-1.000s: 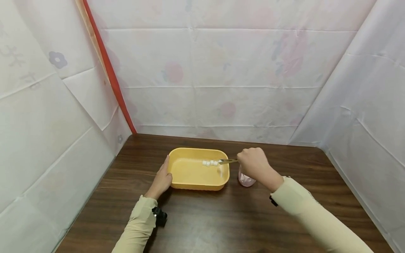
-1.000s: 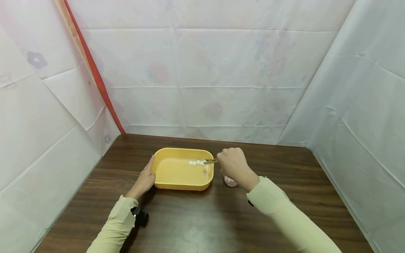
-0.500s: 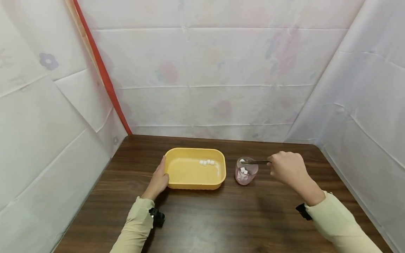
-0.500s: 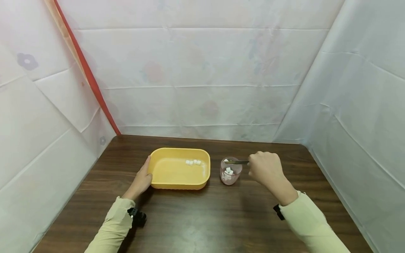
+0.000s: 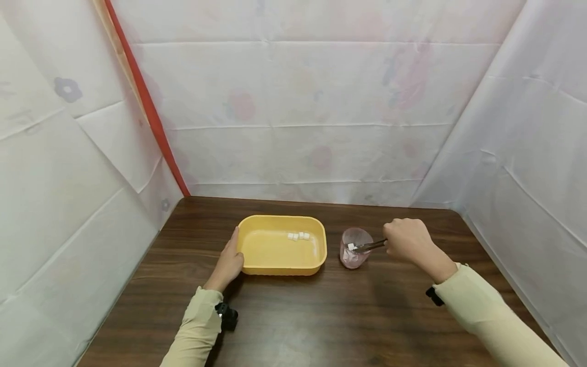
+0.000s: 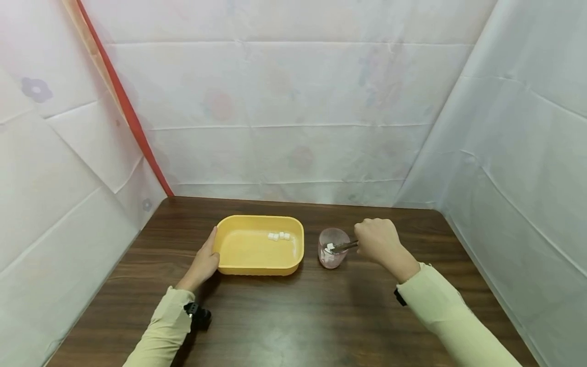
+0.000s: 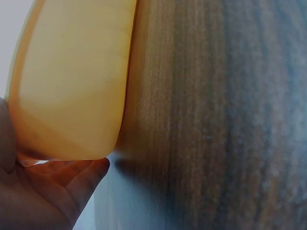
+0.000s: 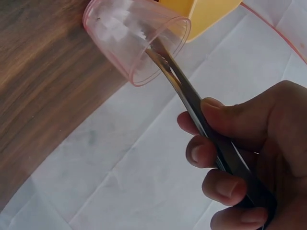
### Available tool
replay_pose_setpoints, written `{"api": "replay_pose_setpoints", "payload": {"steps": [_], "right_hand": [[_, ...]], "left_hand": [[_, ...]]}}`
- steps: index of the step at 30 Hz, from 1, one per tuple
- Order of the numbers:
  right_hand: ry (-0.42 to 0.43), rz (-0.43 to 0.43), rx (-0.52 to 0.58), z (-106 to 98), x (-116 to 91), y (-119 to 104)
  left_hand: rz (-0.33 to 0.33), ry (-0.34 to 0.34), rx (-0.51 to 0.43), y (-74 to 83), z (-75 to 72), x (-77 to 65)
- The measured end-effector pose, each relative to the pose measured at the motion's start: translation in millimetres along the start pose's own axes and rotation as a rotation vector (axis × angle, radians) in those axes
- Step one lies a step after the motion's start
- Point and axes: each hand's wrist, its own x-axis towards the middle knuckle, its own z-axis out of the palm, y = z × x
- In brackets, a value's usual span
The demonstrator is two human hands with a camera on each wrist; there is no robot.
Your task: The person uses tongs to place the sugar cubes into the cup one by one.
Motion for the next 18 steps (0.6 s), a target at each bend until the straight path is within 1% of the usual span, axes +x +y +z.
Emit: {"api": "replay_pose_setpoints", "payload": {"steps": [5, 11, 16, 18], "right_hand": [[-0.037, -0.022, -0.022, -1, 8, -3], [-0.076, -0.035, -0.046, -6, 18, -5], [-0.119, 0.001, -0.011, -14, 24, -3], [-0.111, 0.017, 0.008, -18, 25, -2]], "left_hand": [[0.001, -0.002, -0.007, -0.7, 1.4, -0.8], [-0.003, -0.007, 0.0, 0.3, -0.7, 0.5], [-0.007, -0.013, 0.005, 1.0, -1.1, 1.8], [-0.008, -0.011, 0.002, 0.4, -1.1, 1.9]]}}
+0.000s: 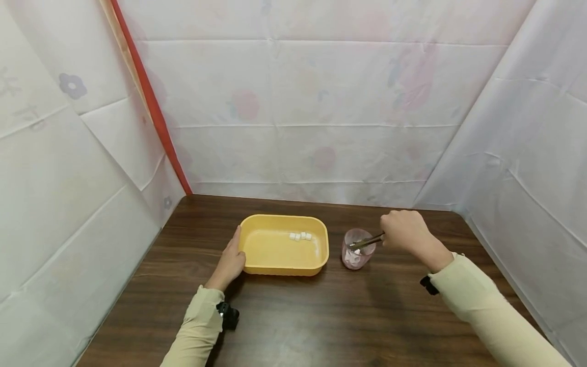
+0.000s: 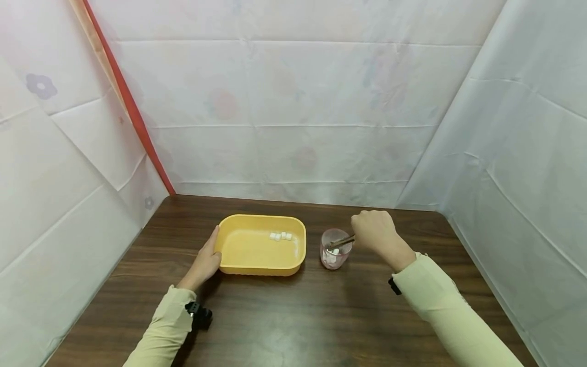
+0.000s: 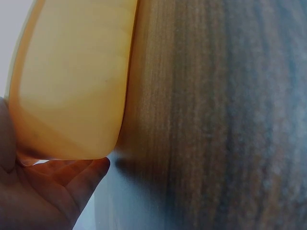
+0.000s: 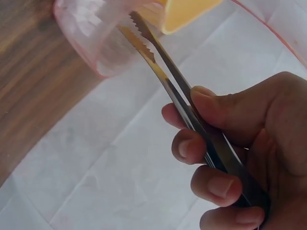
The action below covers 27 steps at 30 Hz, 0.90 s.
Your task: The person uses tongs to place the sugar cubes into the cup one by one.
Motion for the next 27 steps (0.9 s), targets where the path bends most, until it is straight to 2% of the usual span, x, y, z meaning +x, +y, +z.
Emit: {"api": "replay_pose_setpoints", "payload": {"steps": [7, 13, 20, 27], "right_hand": [[0.13, 0.012, 0.029, -14, 3, -5], [0.19, -0.023, -0.01, -15, 22, -24], [0.243, -0.121, -0.042, 6, 48, -52], [0.175, -0.15, -0.072, 34, 68, -68]], "left_hand": [[-0.006, 0.004, 0.001, -2.0, -2.5, -1.4], [-0.01, 0.004, 0.006, -1.9, -5.7, -2.3], [-0.015, 0.005, -0.005, -3.1, -5.2, -4.4], [-0.016, 0.01, -0.008, -2.6, -3.7, -5.2]]}}
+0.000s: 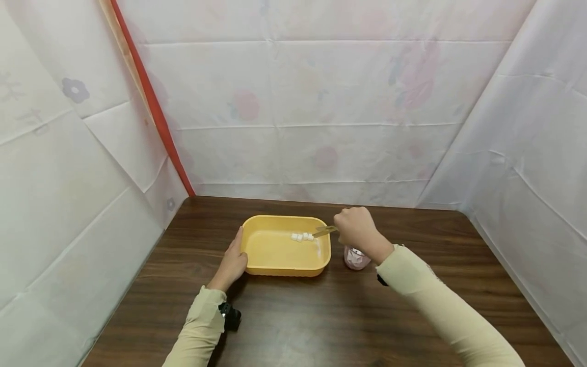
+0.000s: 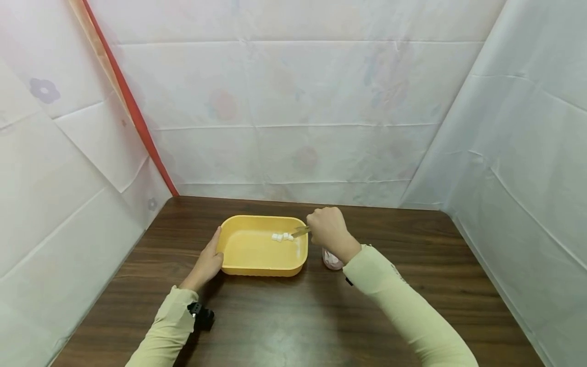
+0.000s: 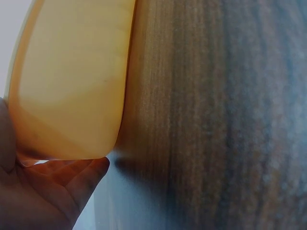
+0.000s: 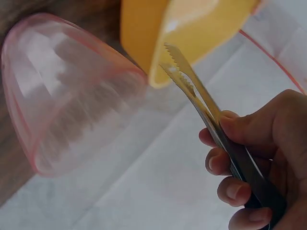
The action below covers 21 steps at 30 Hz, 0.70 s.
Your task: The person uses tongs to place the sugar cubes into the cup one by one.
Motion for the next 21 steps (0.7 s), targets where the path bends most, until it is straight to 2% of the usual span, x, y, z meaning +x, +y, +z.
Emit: {"api": "replay_pose_setpoints", "payload": {"steps": [10, 15, 21], "right_hand": [[0.026, -0.001, -0.019, 30, 9, -8], [0.034, 0.013, -0.017, 37, 8, -13], [0.089, 0.039, -0.022, 39, 8, -18]], "left_hand": [[0.009, 0.004, 0.006, -0.4, 0.3, 1.2], [0.011, 0.009, 0.007, -0.9, 1.2, -0.3], [0.017, 0.008, -0.007, 2.0, 1.0, -2.1]]}}
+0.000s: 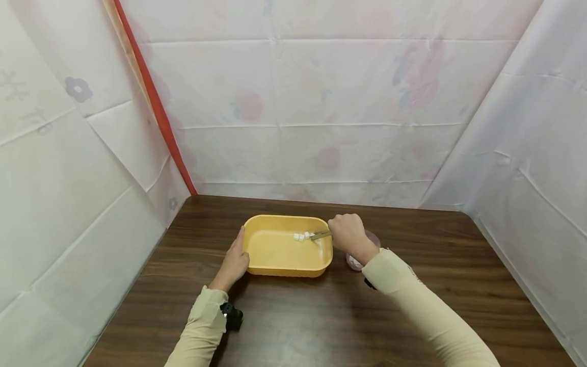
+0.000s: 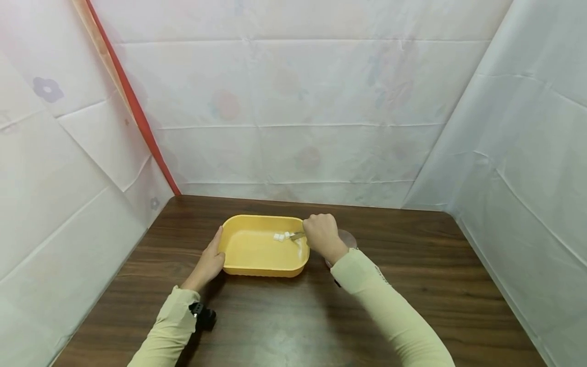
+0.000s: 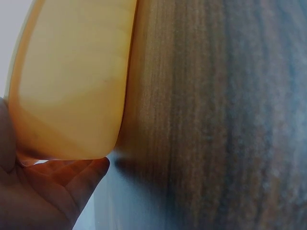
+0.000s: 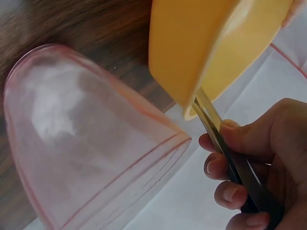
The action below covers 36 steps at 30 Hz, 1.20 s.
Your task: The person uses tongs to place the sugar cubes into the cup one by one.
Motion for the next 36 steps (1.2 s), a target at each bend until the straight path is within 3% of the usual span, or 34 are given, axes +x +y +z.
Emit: {"api": "replay_pose_setpoints", "payload": {"steps": [15, 22, 29, 36], "right_hand": [[-0.094, 0.123, 0.044, -2, -3, -13], [-0.054, 0.161, 0.086, -3, -14, -11], [-0.059, 0.177, 0.119, -19, -29, -8], [0.072, 0.189, 0.093, -42, -45, 1]], "left_hand": [[-0.021, -0.009, 0.001, 0.7, -5.3, 1.4], [-0.024, -0.017, 0.004, -0.2, -5.0, 3.7], [-0.032, -0.024, 0.025, -2.6, -8.1, 3.4], [-0.042, -0.032, 0.03, -4.2, -10.4, 4.3]]}}
